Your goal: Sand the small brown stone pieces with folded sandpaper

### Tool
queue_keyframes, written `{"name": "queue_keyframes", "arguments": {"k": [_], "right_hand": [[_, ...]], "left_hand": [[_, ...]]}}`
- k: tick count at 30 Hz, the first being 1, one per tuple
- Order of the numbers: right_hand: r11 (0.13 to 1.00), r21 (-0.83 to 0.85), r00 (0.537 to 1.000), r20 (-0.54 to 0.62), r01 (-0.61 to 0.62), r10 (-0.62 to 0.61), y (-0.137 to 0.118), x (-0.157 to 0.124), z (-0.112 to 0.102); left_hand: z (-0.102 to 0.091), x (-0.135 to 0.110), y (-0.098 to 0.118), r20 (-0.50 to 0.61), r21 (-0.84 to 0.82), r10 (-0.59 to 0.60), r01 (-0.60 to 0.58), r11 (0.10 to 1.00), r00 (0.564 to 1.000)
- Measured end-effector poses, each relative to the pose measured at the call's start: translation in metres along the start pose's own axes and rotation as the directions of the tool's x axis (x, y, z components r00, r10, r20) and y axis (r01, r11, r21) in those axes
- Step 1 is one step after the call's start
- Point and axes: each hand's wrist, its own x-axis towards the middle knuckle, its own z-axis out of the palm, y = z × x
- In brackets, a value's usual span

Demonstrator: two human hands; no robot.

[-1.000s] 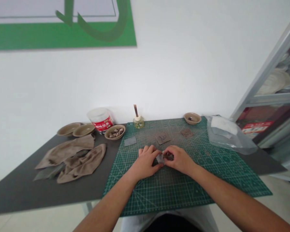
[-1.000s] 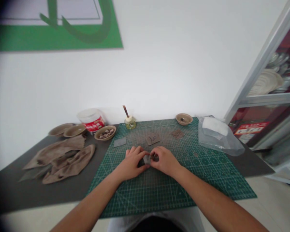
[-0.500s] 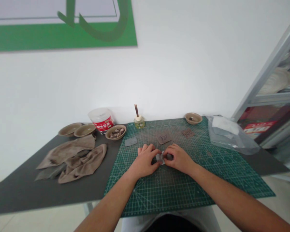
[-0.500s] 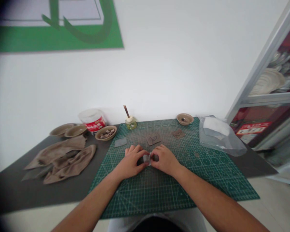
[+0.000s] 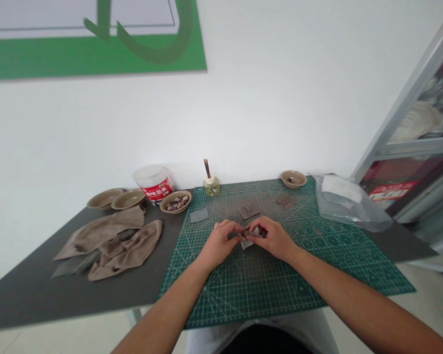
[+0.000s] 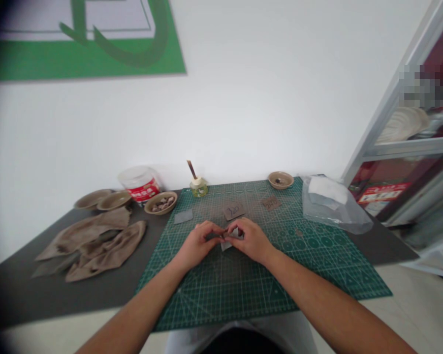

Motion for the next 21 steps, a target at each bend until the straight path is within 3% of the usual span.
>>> {"name": "queue_keyframes", "arguments": {"k": [4, 10, 13, 18, 21], "right_hand": [[0.996, -0.089, 0.999, 0.043, 0.004, 0.000, 0.006, 0.002, 0.002], [0.944, -0.320, 0.987, 0.158, 0.085, -0.035, 0.011, 0.001, 0.002], [0.961, -0.275, 0.991, 0.130, 0.032, 0.004, 0.011, 0.001, -0.001], [0.993, -0.002, 0.993, 0.028, -0.118, 0.118, 0.009, 0.002, -0.010], [0.991, 0.016, 0.991, -0.014, -0.130, 0.130, 0.008, 0.001, -0.012]], "left_hand": [[-0.002, 0.000, -0.001, -0.026, -0.124, -0.037, 0.034, 0.992, 0.999], [-0.004, 0.001, -0.001, -0.106, -0.133, -0.119, 0.105, 0.986, 0.987], [-0.003, 0.000, -0.003, -0.121, -0.122, -0.113, 0.098, 0.988, 0.986], [0.000, 0.001, -0.009, -0.123, -0.095, -0.106, 0.095, 0.991, 0.987], [0.002, 0.002, -0.011, -0.119, -0.025, -0.079, 0.076, 0.997, 0.990]]}}
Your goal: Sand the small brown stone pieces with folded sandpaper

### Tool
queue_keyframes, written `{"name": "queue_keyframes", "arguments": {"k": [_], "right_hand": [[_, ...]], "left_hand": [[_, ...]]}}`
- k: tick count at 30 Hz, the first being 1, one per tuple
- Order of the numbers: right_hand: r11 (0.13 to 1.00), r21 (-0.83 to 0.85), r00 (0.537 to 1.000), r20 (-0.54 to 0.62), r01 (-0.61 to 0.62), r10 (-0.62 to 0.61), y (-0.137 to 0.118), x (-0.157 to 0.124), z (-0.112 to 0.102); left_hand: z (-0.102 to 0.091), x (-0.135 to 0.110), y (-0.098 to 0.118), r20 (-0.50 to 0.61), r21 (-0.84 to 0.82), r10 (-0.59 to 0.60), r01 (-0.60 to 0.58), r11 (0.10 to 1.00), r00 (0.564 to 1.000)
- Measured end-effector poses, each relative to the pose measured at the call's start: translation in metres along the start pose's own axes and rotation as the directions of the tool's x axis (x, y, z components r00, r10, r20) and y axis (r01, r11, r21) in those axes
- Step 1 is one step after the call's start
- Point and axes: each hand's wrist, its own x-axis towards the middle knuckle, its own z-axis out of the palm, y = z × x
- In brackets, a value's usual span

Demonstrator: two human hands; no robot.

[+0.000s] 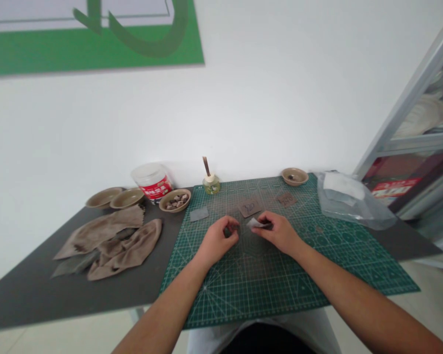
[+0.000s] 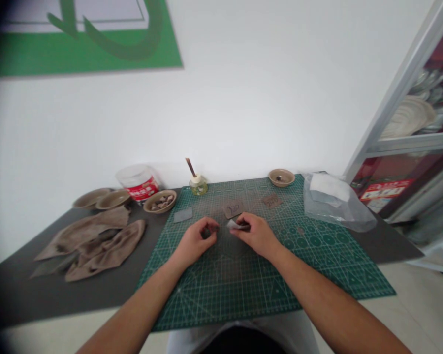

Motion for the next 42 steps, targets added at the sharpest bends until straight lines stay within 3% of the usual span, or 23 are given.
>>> {"name": "queue_keyframes", "arguments": {"k": [4, 8, 15, 20, 26, 31, 38, 42], "right_hand": [[0.999, -0.051, 0.999, 0.046, 0.013, -0.011, 0.000, 0.000, 0.000], [0.999, -0.031, 1.000, -0.021, -0.023, 0.022, -0.007, 0.004, -0.002], [0.963, 0.267, 1.000, -0.011, 0.019, -0.017, -0.023, 0.021, 0.011], [0.978, 0.209, 1.000, 0.008, -0.011, 0.009, -0.016, 0.018, 0.023], [0.985, 0.169, 0.999, 0.033, -0.037, 0.031, -0.017, 0.012, 0.026], [0.995, 0.100, 1.000, -0.007, -0.026, 0.027, -0.021, 0.010, 0.027], [0.990, 0.054, 0.990, -0.058, 0.131, -0.128, -0.019, 0.010, 0.028], [0.967, -0.074, 0.965, -0.076, 0.246, -0.251, -0.013, 0.008, 0.032]], "left_hand": [[-0.001, 0.001, 0.002, 0.005, 0.042, 0.027, -0.027, 0.999, 1.000], [-0.003, 0.000, 0.004, -0.027, 0.042, 0.028, -0.027, 0.999, 0.999], [-0.002, -0.002, 0.002, -0.035, -0.013, -0.021, 0.020, 1.000, 0.999], [-0.003, -0.001, 0.002, -0.030, -0.035, -0.024, 0.023, 0.999, 0.999], [-0.005, 0.001, 0.004, -0.081, -0.053, 0.061, -0.065, 0.996, 0.995], [-0.003, -0.001, 0.003, -0.038, -0.188, -0.042, 0.034, 0.982, 0.998], [-0.003, -0.001, 0.004, -0.030, -0.250, -0.079, 0.069, 0.966, 0.996], [-0.002, -0.002, 0.002, -0.048, -0.247, -0.103, 0.088, 0.965, 0.994]]}}
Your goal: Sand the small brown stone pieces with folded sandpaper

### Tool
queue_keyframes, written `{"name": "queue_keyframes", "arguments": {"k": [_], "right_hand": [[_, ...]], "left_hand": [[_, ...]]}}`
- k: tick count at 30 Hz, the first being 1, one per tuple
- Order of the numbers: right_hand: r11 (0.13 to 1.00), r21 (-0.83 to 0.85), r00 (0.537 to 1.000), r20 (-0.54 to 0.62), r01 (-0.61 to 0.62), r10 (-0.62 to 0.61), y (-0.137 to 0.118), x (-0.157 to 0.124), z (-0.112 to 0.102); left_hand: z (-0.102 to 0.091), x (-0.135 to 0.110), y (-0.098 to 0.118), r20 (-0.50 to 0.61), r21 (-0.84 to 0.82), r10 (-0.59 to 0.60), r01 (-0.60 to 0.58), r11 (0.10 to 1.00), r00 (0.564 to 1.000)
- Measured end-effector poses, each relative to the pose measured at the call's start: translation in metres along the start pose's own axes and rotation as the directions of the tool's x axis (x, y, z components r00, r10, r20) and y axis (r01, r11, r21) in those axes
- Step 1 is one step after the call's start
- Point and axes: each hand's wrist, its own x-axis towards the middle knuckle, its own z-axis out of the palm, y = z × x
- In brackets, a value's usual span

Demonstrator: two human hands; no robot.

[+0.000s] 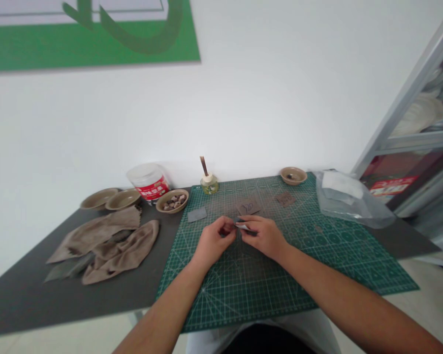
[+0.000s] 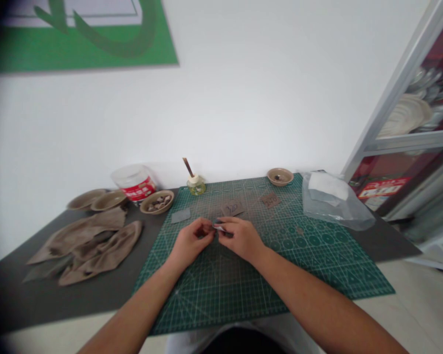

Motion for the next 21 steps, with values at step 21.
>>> {"name": "queue_keyframes", "arguments": {"k": [21], "right_hand": [[0.919, -0.328, 0.976, 0.076, 0.219, -0.205, -0.006, -0.004, 0.002]], "left_hand": [[0.002, -0.006, 0.003, -0.077, 0.022, 0.001, 0.001, 1.000, 0.997]]}}
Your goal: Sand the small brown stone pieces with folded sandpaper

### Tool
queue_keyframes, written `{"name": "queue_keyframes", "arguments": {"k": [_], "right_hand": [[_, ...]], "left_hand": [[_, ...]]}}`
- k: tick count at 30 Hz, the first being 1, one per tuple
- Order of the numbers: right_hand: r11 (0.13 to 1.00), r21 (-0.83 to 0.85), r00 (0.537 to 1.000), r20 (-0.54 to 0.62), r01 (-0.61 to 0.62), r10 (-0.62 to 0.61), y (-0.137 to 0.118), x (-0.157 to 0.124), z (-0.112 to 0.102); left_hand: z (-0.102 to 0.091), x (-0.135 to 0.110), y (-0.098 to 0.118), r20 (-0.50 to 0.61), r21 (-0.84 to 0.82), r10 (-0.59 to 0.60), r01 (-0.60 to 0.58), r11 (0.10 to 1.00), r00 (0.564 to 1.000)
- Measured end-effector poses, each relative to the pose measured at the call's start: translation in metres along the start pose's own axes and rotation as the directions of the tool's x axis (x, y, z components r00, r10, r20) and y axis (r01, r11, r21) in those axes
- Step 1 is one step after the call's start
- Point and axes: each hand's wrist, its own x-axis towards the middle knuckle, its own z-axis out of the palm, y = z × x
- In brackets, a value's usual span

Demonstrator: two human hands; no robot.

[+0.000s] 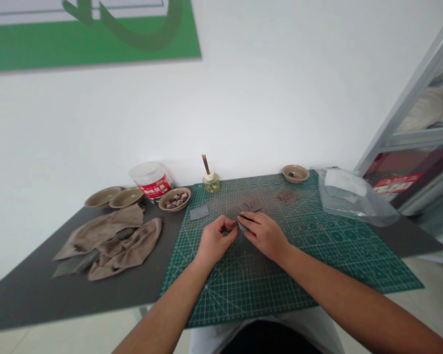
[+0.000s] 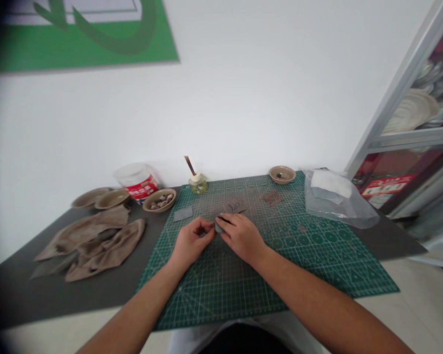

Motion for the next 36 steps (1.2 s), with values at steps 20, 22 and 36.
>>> {"name": "queue_keyframes", "arguments": {"k": [20, 22, 36], "right_hand": [[0.994, -0.029, 0.993, 0.043, 0.109, -0.108, -0.0008, -0.0011, -0.0060], [0.995, -0.046, 0.996, 0.039, 0.087, -0.085, -0.0006, -0.0013, -0.0068], [0.996, 0.075, 0.999, 0.011, 0.043, -0.044, 0.0049, -0.0005, -0.0072]], "left_hand": [[-0.0004, 0.0005, 0.0009, -0.009, -0.131, -0.055, 0.053, 0.990, 0.998], [-0.0003, 0.0003, 0.0017, -0.022, -0.134, -0.057, 0.054, 0.990, 0.998], [-0.0021, -0.0007, 0.0047, -0.022, -0.228, -0.050, 0.043, 0.973, 0.999]]}}
